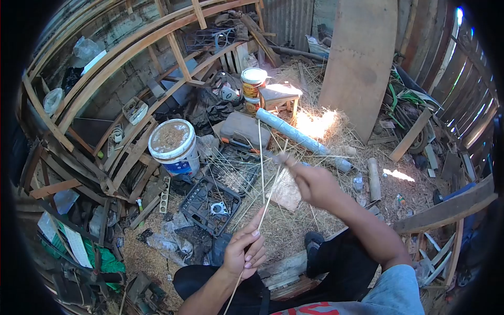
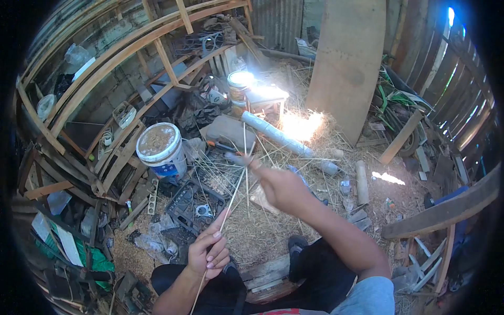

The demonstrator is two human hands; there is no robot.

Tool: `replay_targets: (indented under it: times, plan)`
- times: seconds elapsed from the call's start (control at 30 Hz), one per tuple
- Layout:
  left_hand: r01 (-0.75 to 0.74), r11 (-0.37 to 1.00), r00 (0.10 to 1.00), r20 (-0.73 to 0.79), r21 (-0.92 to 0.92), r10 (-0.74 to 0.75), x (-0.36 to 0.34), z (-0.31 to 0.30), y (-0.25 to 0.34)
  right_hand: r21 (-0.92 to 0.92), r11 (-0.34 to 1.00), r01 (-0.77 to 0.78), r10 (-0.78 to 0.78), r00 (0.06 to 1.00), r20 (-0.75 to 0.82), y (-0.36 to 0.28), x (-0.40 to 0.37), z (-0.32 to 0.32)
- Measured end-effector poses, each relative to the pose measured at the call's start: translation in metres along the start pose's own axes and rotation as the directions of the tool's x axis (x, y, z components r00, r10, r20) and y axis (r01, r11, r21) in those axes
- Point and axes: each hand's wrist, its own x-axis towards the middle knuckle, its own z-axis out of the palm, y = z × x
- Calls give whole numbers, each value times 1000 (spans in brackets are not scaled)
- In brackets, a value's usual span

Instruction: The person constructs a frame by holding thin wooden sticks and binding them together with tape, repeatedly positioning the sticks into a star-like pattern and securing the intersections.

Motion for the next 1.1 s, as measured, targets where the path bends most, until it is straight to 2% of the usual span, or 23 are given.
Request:
replay_targets:
  times: [0.07,0.13,0.2,0.27,0.33,0.4,0.47,0.53,0.57,0.63,0.83,0.93,1.03,1.1]
  plan:
    - [40,999,999,12,32,-40,1,0,-2,127,985,-116,132,983,-128,24,13,-3]
    - [59,996,998,30,66,-61,0,3,-5,31,953,-302,302,939,-163,80,24,-4]
    - [51,992,997,59,113,-58,-3,6,-4,109,951,-291,310,913,-266,104,25,-11]
    - [8,995,1000,21,98,-10,0,7,-1,190,942,-278,320,913,-251,108,26,-12]
    - [-42,996,999,-9,84,43,2,4,2,272,917,-292,331,937,-109,61,18,-18]
    - [-76,993,997,-22,87,78,4,-1,6,318,944,-91,106,994,-30,19,2,-7]
    - [-116,990,992,-36,74,119,2,-2,6,203,979,7,-66,956,286,-29,-10,-10]
    - [-128,989,988,-81,78,135,1,-2,5,289,921,261,-318,932,172,-44,-32,17]
    - [-133,988,986,-96,77,140,0,-2,4,258,930,261,-316,927,202,-50,-36,22]
    - [-145,987,981,-121,72,153,-2,-4,2,192,945,264,-309,914,262,-59,-41,22]
    - [-117,980,989,-66,161,129,-4,5,3,53,977,204,-209,970,125,-38,-26,18]
    - [-93,973,992,-64,210,109,-4,6,0,105,991,85,-92,994,65,-26,-11,2]
    - [-65,971,995,-55,232,80,-3,7,-5,61,992,-109,106,993,57,0,3,-11]
    - [-58,959,995,-56,278,77,-3,6,-9,60,995,-85,92,986,-139,56,13,6]
